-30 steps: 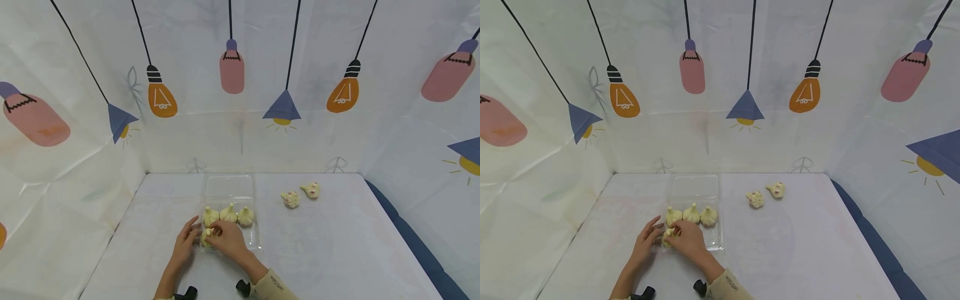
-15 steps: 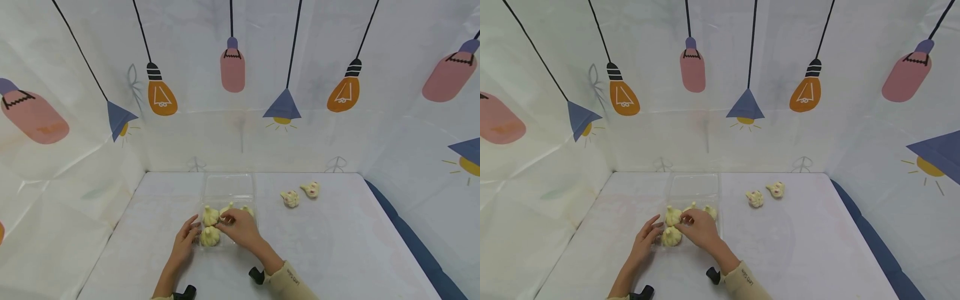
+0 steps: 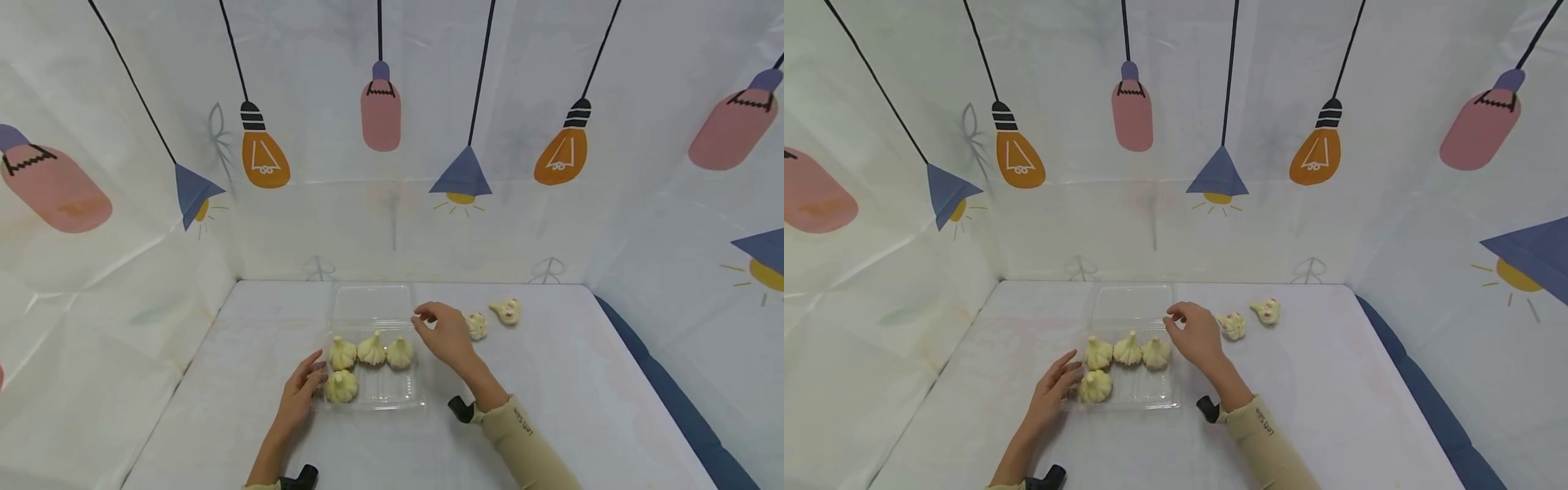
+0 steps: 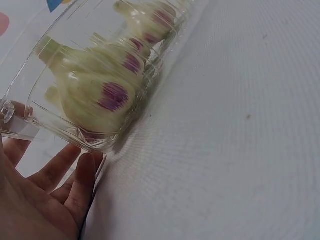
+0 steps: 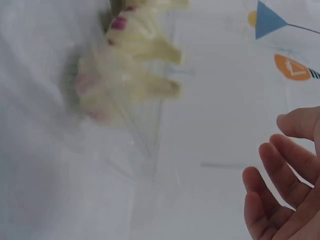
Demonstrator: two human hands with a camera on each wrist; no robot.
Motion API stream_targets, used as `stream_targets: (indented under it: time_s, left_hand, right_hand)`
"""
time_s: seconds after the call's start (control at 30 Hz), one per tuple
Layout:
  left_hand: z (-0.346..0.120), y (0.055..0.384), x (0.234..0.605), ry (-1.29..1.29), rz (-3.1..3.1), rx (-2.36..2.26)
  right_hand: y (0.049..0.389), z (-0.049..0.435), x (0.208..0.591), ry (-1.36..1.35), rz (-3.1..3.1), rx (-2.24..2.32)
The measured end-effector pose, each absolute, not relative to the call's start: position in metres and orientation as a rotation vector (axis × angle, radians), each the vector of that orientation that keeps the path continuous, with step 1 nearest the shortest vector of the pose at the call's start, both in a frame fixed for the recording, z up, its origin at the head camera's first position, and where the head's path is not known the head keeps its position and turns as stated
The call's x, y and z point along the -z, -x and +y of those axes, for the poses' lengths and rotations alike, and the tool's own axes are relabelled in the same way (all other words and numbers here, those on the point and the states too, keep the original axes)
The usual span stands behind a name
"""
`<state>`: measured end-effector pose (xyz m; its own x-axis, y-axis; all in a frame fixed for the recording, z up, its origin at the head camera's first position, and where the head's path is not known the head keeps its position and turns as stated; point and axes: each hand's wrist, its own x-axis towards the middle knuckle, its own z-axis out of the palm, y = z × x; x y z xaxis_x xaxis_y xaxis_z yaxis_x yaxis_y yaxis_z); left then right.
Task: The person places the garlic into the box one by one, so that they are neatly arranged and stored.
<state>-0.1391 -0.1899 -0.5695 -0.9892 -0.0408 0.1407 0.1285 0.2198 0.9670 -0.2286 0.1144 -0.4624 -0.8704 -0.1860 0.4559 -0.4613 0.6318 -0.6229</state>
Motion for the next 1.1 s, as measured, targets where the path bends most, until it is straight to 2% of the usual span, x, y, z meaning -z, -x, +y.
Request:
stream_targets:
  time_s: [0.2,0.47,0.73,1.1]
  left_hand:
    - [-0.189,0.141,0.568,0.076,-2.338,1.877]
    - [-0.186,0.137,0.544,0.116,-2.343,1.903]
    - [-0.194,0.138,0.564,0.04,-2.327,1.907]
    - [-0.191,0.144,0.567,0.079,-2.33,1.919]
  right_hand:
    - [0.241,0.138,0.465,-0.43,-2.558,-1.055]
    - [0.259,0.158,0.477,-0.341,-2.64,-0.978]
    - [0.281,0.17,0.493,-0.285,-2.677,-1.025]
    - [0.292,0.19,0.506,-0.14,-2.777,-1.037]
